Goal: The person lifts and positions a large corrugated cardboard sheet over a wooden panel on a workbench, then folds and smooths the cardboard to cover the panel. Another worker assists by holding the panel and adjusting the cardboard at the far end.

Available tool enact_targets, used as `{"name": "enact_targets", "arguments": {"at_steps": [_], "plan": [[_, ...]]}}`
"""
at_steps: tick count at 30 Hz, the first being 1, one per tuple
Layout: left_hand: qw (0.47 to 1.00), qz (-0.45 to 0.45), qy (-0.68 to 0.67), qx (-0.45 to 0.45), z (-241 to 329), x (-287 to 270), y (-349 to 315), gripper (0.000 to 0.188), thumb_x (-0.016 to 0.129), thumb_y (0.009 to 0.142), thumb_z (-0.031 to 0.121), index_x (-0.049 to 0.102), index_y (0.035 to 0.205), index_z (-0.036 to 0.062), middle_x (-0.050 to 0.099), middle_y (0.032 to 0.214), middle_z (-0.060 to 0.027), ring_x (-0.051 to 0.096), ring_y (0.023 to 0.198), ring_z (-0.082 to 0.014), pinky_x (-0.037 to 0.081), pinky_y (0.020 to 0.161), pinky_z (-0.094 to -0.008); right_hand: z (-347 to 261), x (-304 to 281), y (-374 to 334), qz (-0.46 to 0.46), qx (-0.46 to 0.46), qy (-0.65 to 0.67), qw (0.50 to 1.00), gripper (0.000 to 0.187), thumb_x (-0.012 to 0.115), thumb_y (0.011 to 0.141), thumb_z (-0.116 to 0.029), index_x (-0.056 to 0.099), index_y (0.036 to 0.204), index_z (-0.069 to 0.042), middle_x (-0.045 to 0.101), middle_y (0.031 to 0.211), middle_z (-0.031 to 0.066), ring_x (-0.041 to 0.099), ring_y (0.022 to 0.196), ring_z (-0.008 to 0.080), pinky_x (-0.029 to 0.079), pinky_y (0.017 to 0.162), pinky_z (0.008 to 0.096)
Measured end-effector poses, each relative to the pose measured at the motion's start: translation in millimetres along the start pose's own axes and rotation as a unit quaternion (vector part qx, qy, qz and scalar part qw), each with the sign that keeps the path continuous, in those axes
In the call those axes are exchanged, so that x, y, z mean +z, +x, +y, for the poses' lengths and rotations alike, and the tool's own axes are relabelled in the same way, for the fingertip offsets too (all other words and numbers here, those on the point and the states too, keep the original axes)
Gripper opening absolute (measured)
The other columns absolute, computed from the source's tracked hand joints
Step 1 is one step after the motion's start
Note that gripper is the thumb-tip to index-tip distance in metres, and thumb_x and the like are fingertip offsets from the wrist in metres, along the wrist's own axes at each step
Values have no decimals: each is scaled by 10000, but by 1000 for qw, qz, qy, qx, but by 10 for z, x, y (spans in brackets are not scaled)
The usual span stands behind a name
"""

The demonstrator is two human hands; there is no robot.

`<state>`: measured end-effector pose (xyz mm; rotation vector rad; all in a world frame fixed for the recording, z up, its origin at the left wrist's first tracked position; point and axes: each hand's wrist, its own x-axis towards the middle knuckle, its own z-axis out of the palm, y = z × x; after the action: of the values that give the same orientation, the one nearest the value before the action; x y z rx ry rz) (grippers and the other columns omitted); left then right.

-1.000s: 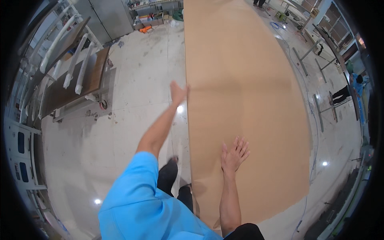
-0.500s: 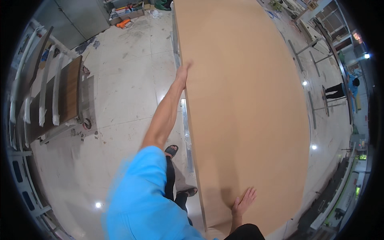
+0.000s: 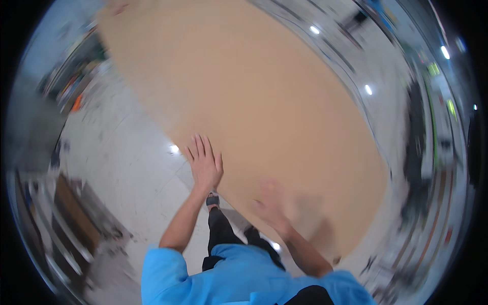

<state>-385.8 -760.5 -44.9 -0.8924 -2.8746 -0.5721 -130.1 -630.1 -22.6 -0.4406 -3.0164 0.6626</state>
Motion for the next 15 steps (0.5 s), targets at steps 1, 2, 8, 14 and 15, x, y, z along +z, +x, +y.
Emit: {"name": "enact_targets", "arguments": {"at_steps": [1,2,8,14,15], "plan": [[996,-73,-21,43,275,7,-321,715,533,938,320,285,1484,-70,241,1551,-301,166,1468,-436,78,1174,-609,-124,102,104,-29,-40,14,999,672,609,903,-377,403,1468,-78,324,1550,162,227,1468,319,146,1187,530],[990,-103,-19,98,516,19,-526,710,517,944,323,281,1484,-73,235,1554,-298,158,1470,-436,72,1176,-604,-159,147,138,-43,-8,-15,999,667,576,923,-399,387,1483,-89,302,1570,142,207,1479,312,129,1192,534],[953,-177,-20,244,1731,239,-783,718,510,942,387,315,1484,-41,229,1572,-260,121,1472,-455,71,1166,-629,1491,-197,-451,42,217,-214,952,613,426,996,-422,329,1521,-123,273,1601,94,186,1493,311,125,1192,561],[896,-183,-35,403,3636,904,-1207,767,480,929,503,315,1500,18,222,1581,-232,130,1470,-451,74,1146,-670,3613,-1195,-1659,124,460,-132,869,638,449,990,-431,314,1526,-112,296,1582,129,216,1473,347,151,1186,557],[893,-187,-33,407,3826,975,-1275,779,478,929,506,292,1511,23,205,1589,-229,124,1472,-449,67,1143,-676,3708,-1387,-1868,136,472,-150,858,649,469,981,-434,323,1519,-101,302,1577,137,215,1471,356,146,1184,564]]}}
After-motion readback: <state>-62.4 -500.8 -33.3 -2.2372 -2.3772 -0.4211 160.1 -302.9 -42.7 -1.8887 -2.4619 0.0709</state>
